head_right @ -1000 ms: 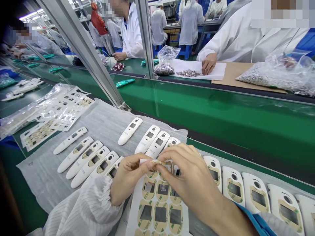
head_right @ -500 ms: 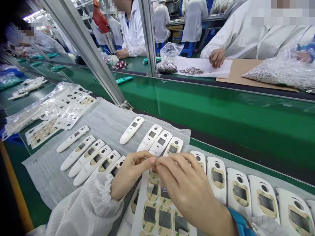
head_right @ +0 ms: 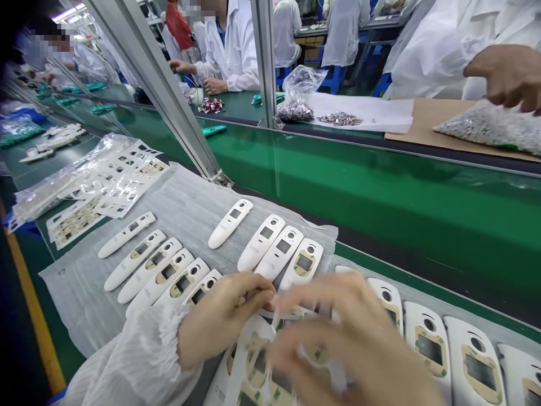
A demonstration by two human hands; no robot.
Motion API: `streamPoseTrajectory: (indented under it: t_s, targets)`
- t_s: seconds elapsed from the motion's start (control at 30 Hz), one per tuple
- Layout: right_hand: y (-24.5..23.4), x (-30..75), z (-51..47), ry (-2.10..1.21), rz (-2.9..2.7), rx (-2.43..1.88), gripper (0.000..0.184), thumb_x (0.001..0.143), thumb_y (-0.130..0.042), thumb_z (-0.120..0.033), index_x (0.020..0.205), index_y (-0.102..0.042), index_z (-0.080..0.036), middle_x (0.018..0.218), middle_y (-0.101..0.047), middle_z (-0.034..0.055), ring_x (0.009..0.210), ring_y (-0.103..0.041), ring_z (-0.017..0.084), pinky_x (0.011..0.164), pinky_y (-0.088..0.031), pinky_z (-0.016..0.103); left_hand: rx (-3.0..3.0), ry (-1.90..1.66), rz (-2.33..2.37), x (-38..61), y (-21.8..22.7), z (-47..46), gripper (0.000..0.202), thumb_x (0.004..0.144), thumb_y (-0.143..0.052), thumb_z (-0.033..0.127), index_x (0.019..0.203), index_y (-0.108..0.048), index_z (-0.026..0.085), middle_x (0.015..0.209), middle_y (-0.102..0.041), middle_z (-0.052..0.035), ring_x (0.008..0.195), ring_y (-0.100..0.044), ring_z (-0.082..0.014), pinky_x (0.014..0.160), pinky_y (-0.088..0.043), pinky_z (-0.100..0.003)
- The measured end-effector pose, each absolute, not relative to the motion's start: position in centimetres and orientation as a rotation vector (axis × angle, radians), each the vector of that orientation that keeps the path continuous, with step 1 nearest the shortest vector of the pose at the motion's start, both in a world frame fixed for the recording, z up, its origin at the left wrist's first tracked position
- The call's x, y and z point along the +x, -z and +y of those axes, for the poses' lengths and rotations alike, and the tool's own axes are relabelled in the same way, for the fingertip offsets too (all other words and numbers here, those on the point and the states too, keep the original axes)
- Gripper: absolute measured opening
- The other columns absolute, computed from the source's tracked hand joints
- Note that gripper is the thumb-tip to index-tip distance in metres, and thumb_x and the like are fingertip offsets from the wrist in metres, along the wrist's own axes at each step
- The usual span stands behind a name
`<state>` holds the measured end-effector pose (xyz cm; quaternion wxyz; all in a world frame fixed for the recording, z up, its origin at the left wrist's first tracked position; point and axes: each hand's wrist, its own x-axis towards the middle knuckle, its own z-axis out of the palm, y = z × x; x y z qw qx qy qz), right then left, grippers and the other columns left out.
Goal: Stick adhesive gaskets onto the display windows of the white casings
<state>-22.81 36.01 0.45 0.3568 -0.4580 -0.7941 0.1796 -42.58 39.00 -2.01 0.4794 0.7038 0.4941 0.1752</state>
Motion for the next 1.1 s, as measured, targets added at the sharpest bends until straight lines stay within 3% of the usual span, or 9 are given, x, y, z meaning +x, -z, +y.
streamPoseTrajectory:
  t_s: [0.1,0.2,0.27,0.4,0.73,1.1]
  targets:
    - [0.1,-21.9,41.2,-0.912,-1.820,-1.520,0.027,0.082,-0.060,-0.047,0.065,-0.067,-0.027,0.111,-0.065,0.0021,0.092,-0.064,0.026,0.070,-0.052,0.037,2.116,-0.498,1.241,-42.1,2.4,38.3,0.020,0.091,-0.043,0.015,0.081,-0.060,0.016,0.090,-0.064,-0.0057,0.091,-0.054,-0.0216,0.078,-0.048,-0.035]
    - [2.0,-21.8,44.9,-1.172,-1.513,-1.599,0.032,0.073,-0.067,-0.051,0.062,-0.068,-0.021,0.113,-0.064,0.0070,0.101,-0.061,0.029,0.087,-0.047,0.043,2.387,-0.588,1.375,-41.5,3.2,37.8,0.020,0.090,-0.041,0.008,0.081,-0.059,0.013,0.107,-0.062,-0.0100,0.101,-0.051,-0.0261,0.079,-0.050,-0.040]
    - [3.2,-22.1,45.7,-1.258,-1.434,-1.596,0.035,0.065,-0.072,-0.054,0.059,-0.067,-0.019,0.111,-0.064,0.0092,0.101,-0.061,0.030,0.090,-0.045,0.045,2.516,-0.588,1.434,-41.3,3.8,37.5,0.019,0.087,-0.044,0.005,0.078,-0.059,0.012,0.117,-0.060,-0.0121,0.105,-0.050,-0.0290,0.080,-0.052,-0.043]
    - [3.9,-22.8,45.5,-1.294,-1.425,-1.634,0.041,0.058,-0.075,-0.059,0.055,-0.067,-0.019,0.107,-0.066,0.0113,0.096,-0.062,0.030,0.084,-0.047,0.044,2.613,-0.559,1.493,-41.1,4.6,37.1,0.017,0.085,-0.048,0.004,0.075,-0.059,0.011,0.121,-0.060,-0.0155,0.103,-0.055,-0.0309,0.076,-0.056,-0.043]
    - [4.0,-22.7,45.7,-1.269,-1.513,-1.617,0.042,0.060,-0.073,-0.062,0.061,-0.071,-0.020,0.103,-0.067,0.0111,0.090,-0.063,0.029,0.080,-0.050,0.041,2.604,-0.568,1.515,-41.0,4.9,37.0,0.019,0.085,-0.045,0.003,0.074,-0.057,0.013,0.120,-0.062,-0.0148,0.104,-0.058,-0.0309,0.075,-0.058,-0.041]
    - [4.7,-22.6,45.7,-1.311,-1.486,-1.599,0.040,0.062,-0.072,-0.060,0.063,-0.070,-0.020,0.104,-0.065,0.0087,0.099,-0.060,0.029,0.091,-0.044,0.042,2.593,-0.576,1.499,-41.0,4.8,37.0,0.018,0.084,-0.045,0.001,0.073,-0.057,0.011,0.121,-0.062,-0.0156,0.103,-0.058,-0.0308,0.075,-0.057,-0.042]
